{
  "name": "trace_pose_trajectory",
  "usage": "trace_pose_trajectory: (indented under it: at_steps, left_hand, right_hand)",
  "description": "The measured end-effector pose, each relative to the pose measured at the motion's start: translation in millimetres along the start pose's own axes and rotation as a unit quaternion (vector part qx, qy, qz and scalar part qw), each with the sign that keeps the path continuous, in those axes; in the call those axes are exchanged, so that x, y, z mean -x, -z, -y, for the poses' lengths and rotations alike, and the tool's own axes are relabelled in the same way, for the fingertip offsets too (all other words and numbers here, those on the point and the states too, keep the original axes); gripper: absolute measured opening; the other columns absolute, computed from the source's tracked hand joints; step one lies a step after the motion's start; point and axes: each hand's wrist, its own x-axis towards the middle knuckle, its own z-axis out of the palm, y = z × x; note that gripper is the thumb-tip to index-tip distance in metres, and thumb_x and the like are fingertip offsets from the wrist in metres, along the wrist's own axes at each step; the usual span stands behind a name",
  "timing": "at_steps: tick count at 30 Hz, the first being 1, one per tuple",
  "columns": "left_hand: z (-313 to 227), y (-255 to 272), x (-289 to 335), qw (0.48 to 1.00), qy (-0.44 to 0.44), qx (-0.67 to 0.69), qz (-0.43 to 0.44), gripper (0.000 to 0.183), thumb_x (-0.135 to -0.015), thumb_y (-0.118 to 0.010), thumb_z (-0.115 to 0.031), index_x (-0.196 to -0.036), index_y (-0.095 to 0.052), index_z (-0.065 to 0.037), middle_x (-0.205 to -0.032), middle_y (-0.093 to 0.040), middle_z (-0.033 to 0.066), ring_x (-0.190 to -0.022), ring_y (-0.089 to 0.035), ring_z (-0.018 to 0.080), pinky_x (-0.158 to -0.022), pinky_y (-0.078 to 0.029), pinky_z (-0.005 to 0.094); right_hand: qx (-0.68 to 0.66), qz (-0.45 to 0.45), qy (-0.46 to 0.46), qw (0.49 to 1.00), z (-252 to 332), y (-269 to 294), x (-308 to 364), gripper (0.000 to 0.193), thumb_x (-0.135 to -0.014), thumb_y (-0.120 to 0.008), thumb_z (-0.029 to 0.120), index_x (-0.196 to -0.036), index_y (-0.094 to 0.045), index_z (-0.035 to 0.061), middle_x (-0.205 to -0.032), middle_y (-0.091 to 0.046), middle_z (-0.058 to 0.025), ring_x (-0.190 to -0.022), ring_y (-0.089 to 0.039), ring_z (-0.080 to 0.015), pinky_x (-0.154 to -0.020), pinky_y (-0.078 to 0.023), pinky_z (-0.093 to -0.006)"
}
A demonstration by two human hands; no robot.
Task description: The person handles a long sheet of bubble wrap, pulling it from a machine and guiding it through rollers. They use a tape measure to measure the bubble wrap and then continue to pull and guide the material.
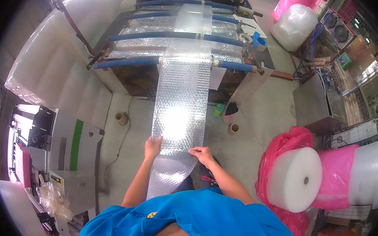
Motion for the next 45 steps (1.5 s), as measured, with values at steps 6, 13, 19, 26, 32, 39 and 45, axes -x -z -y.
trace_pose_trajectory:
  at_steps: [6,13,19,26,32,39,45]
  left_hand:
    - [32.2,-11.9,-15.3,0.998,-0.033,-0.054,-0.021,0.035,-0.073,-0.059,-0.033,-0.088,-0.055,-0.002,-0.070,-0.059,0.0127,-0.066,-0.057,0.0242,-0.062,-0.043,0.0351]
    - [8.6,-2.3,-4.7,0.999,-0.028,-0.019,0.041,0.027,-0.071,-0.064,-0.013,-0.088,-0.056,0.006,-0.078,-0.059,0.0064,-0.067,-0.052,0.0114,-0.062,-0.042,0.0236]
    - [35.7,-5.1,-19.7,0.990,-0.042,0.088,0.102,0.021,-0.074,-0.062,-0.020,-0.083,-0.056,-0.002,-0.062,-0.049,-0.0035,-0.046,-0.035,0.0026,-0.039,-0.025,0.0183]
    - [31.8,-0.9,-19.6,0.990,0.014,0.106,0.095,0.022,-0.074,-0.063,-0.019,-0.082,-0.057,0.001,-0.067,-0.053,-0.0001,-0.053,-0.043,0.0045,-0.045,-0.033,0.0187]
    - [29.0,-5.8,-9.0,0.995,-0.049,0.076,0.040,0.038,-0.069,-0.067,-0.029,-0.083,-0.057,0.005,-0.073,-0.059,0.0063,-0.063,-0.052,0.0104,-0.058,-0.042,0.0243]
    - [36.0,-9.4,10.1,0.992,-0.043,0.116,0.002,0.040,-0.068,-0.067,-0.028,-0.086,-0.058,0.005,-0.077,-0.061,0.0105,-0.071,-0.056,0.0137,-0.066,-0.044,0.0269]
    - [40.3,-23.9,7.6,0.998,-0.001,0.040,-0.041,0.037,-0.068,-0.067,-0.027,-0.083,-0.059,0.005,-0.073,-0.061,0.0097,-0.065,-0.056,0.0134,-0.061,-0.045,0.0277]
  right_hand:
    - [-0.037,-0.034,-0.027,0.998,-13.2,-12.3,1.6,0.024,-0.072,-0.064,0.023,-0.085,-0.063,0.0030,-0.076,-0.060,-0.0010,-0.067,-0.051,-0.0065,-0.063,-0.041,-0.0201]
    - [-0.024,-0.062,0.003,0.998,-8.0,-14.9,-4.2,0.026,-0.068,-0.066,0.030,-0.082,-0.064,0.0072,-0.073,-0.061,-0.0026,-0.063,-0.052,-0.0079,-0.060,-0.043,-0.0223]
    - [-0.024,-0.178,0.079,0.980,-33.4,-29.8,-12.5,0.027,-0.063,-0.068,0.027,-0.076,-0.064,0.0038,-0.069,-0.062,-0.0086,-0.062,-0.057,-0.0130,-0.059,-0.044,-0.0254]
    - [0.011,-0.083,0.042,0.996,-16.9,-21.0,-5.6,0.026,-0.066,-0.067,0.029,-0.075,-0.065,0.0051,-0.063,-0.061,-0.0075,-0.055,-0.054,-0.0126,-0.054,-0.042,-0.0265]
    - [0.022,-0.092,0.044,0.995,-25.4,-13.1,-3.8,0.028,-0.065,-0.066,0.031,-0.074,-0.064,0.0045,-0.071,-0.062,-0.0094,-0.065,-0.057,-0.0153,-0.062,-0.043,-0.0267]
    - [-0.026,-0.039,-0.003,0.999,-19.0,-4.5,-3.0,0.023,-0.070,-0.065,0.023,-0.077,-0.063,0.0015,-0.069,-0.060,-0.0020,-0.063,-0.051,-0.0068,-0.060,-0.041,-0.0204]
    - [-0.026,0.001,-0.016,1.000,-29.9,3.0,-16.4,0.021,-0.069,-0.066,0.020,-0.079,-0.064,0.0016,-0.068,-0.060,-0.0018,-0.059,-0.051,-0.0065,-0.055,-0.041,-0.0205]
